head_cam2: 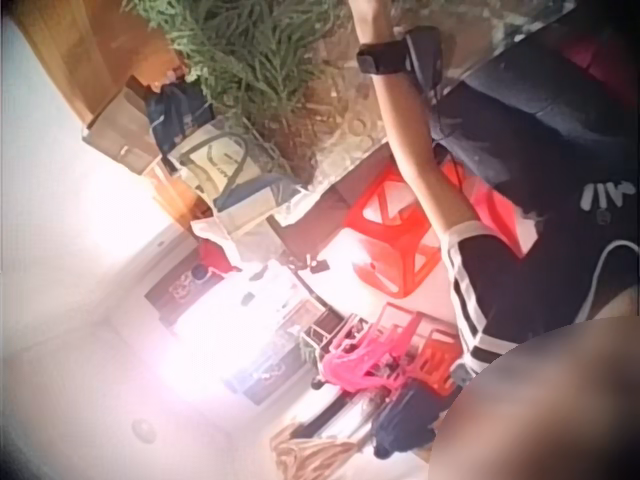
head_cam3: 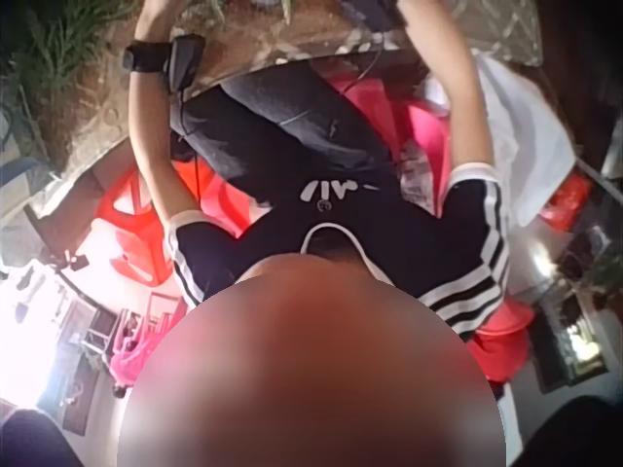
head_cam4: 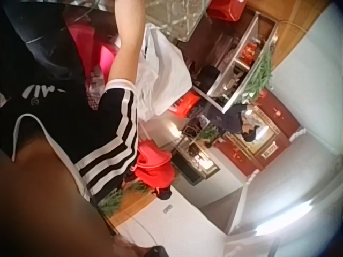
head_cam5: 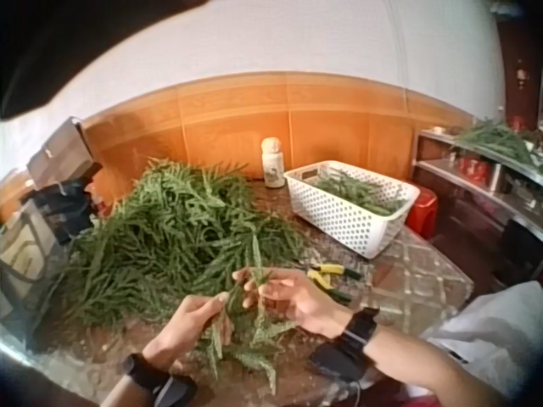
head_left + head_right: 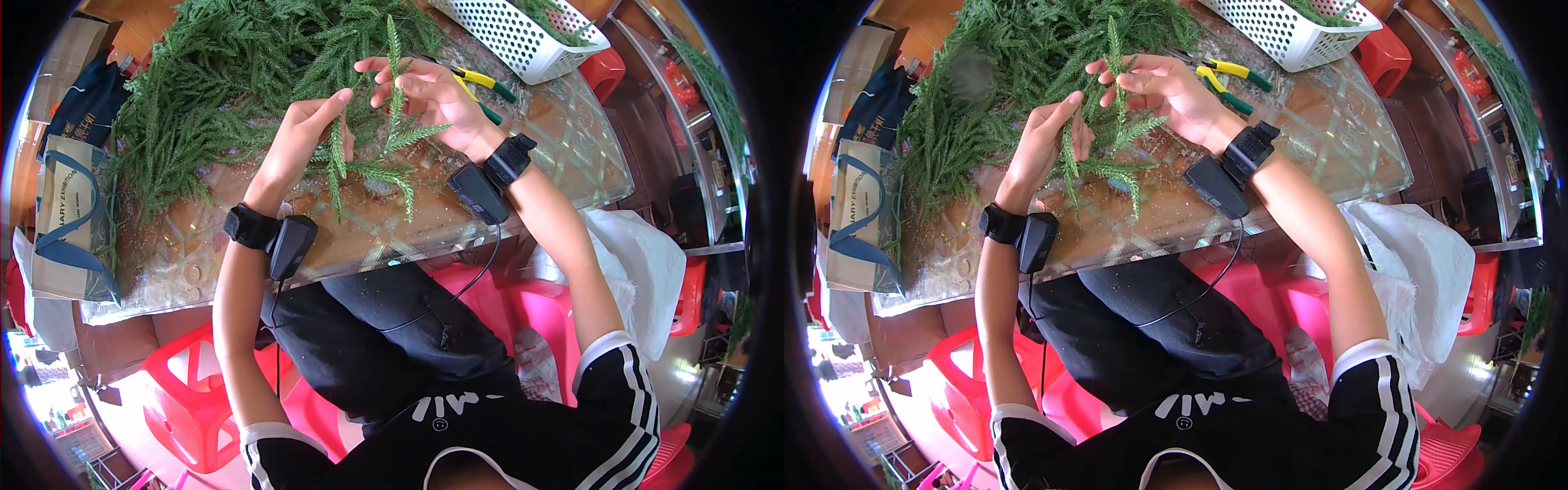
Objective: Picking small green leaves or buds from long stems into a plastic basket on a table.
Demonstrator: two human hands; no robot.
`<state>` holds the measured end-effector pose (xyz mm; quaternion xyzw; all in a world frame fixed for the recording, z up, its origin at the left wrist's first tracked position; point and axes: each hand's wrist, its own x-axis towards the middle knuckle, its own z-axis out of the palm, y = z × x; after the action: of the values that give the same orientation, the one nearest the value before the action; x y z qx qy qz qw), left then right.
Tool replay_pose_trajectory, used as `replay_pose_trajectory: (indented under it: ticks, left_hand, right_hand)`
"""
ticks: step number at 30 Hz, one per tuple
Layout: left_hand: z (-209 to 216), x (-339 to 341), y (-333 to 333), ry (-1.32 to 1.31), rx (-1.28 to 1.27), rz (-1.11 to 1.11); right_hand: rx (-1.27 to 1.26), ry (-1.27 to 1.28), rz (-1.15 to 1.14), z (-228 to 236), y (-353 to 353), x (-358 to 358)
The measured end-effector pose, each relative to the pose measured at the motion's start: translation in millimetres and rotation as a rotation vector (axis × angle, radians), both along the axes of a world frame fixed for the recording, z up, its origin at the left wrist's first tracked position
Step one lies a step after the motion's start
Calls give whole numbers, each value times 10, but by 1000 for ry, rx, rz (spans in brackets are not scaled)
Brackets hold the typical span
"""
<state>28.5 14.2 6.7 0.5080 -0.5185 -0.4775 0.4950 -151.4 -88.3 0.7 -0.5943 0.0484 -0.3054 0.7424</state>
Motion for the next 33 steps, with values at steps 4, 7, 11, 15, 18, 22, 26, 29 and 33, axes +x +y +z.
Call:
replay_pose_trajectory:
  ticks: [4,7,11,15,18,22,26,29,33]
  left_hand:
    - [10,30,-29,-57,16,-4]
    - [30,18,-14,-56,21,2]
    - [14,36,-5,40,28,-1]
    - [48,11,3,137,8,5]
    - [80,-24,14,175,3,91]
    - [31,66,-27,185,-70,66]
    - [29,45,-52,188,-95,66]
    - [19,29,-44,178,-110,8]
    - [30,10,-12,75,-80,-22]
  right_hand:
    - [25,10,-12,-27,-34,-5]
    - [39,-20,-3,-37,-79,-21]
    - [41,-13,-49,-80,-104,-22]
    - [42,-40,-109,-74,-123,-33]
    - [48,-59,-106,-67,-154,-46]
    - [50,-100,-130,-89,-182,-32]
    - [71,-111,-139,-97,-182,-46]
    - [64,-102,-136,-89,-189,-52]
    - [58,-87,-151,-76,-166,-51]
